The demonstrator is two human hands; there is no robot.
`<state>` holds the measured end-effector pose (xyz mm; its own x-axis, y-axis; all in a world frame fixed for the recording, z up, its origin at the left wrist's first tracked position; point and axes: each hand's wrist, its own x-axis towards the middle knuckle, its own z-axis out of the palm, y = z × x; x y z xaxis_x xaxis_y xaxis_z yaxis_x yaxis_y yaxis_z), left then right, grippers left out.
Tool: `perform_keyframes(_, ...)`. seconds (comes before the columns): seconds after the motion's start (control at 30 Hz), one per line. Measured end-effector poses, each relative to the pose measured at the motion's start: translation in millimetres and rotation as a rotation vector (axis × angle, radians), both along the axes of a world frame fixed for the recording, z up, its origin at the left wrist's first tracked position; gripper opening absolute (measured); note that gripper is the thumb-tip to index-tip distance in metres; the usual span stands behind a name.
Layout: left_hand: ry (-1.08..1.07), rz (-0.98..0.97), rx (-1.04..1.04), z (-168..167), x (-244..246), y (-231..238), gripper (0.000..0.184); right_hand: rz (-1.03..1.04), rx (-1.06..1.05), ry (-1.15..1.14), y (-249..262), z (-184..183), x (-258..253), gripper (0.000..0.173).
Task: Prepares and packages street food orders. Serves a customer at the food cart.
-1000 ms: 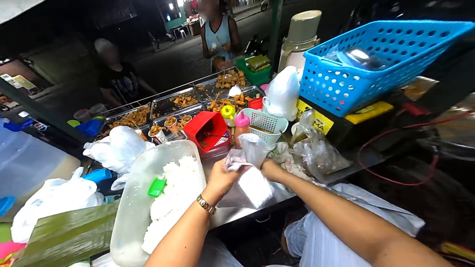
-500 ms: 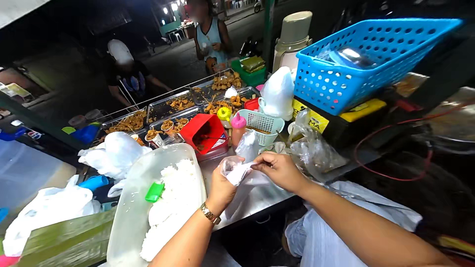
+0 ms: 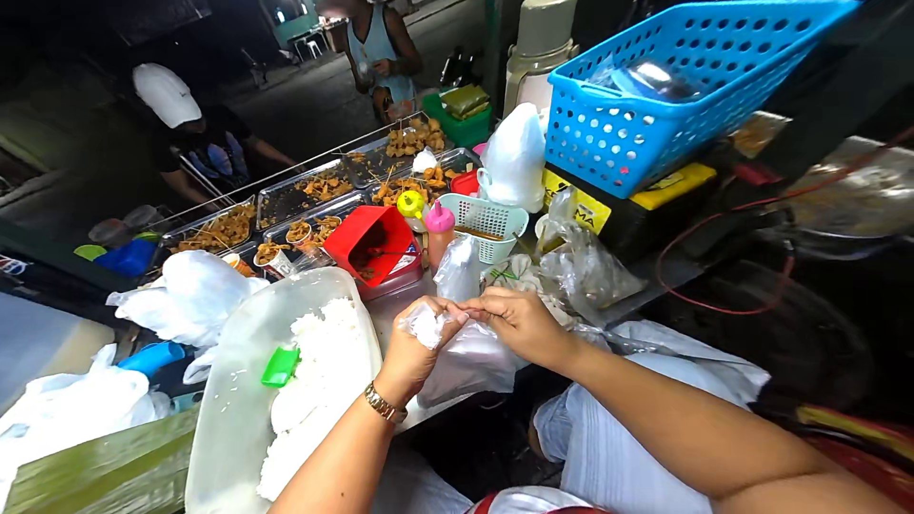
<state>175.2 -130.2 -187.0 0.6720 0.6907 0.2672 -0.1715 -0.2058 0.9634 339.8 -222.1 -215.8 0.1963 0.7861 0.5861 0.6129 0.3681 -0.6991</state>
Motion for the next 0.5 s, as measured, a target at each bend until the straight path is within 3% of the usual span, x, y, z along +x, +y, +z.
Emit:
perform_keyframes(0.1, -0.037, -0.039, -0.115, 2, -1, -2, 0.015, -0.030, -0.063, 0.092, -1, 5, 6, 0.029)
perform_keyframes(0.17, -0.110, -0.160, -0.219, 3, -6, -2, 0.017, 0.000, -0.113, 0.293, 0, 11, 12, 0.025)
perform_keyframes(0.27, -0.196, -0.394, -0.311, 7, -14, 2, 0.015, 0.260, -0.156, 0.983, -2, 22, 17, 0.027)
perform_keyframes(0.33, -0.202, -0.480, -0.209, 13, -17, 10, 0.021, 0.440, -0.114, 1.247, -6, 23, 24, 0.037)
perform_keyframes(0.4, -0.159, -0.441, -0.027, 19, -21, 21, 0.015, 0.558, -0.051, 1.084, -6, 22, 37, 0.030)
perform_keyframes(0.47, 0.035, -0.288, 0.293, 24, -20, 29, 0.013, 0.403, -0.015, 0.601, -5, 28, 51, 0.022)
perform_keyframes(0.5, 0.196, -0.178, 0.453, 28, -16, 27, 0.021, 0.247, -0.021, 0.317, -4, 34, 55, 0.019)
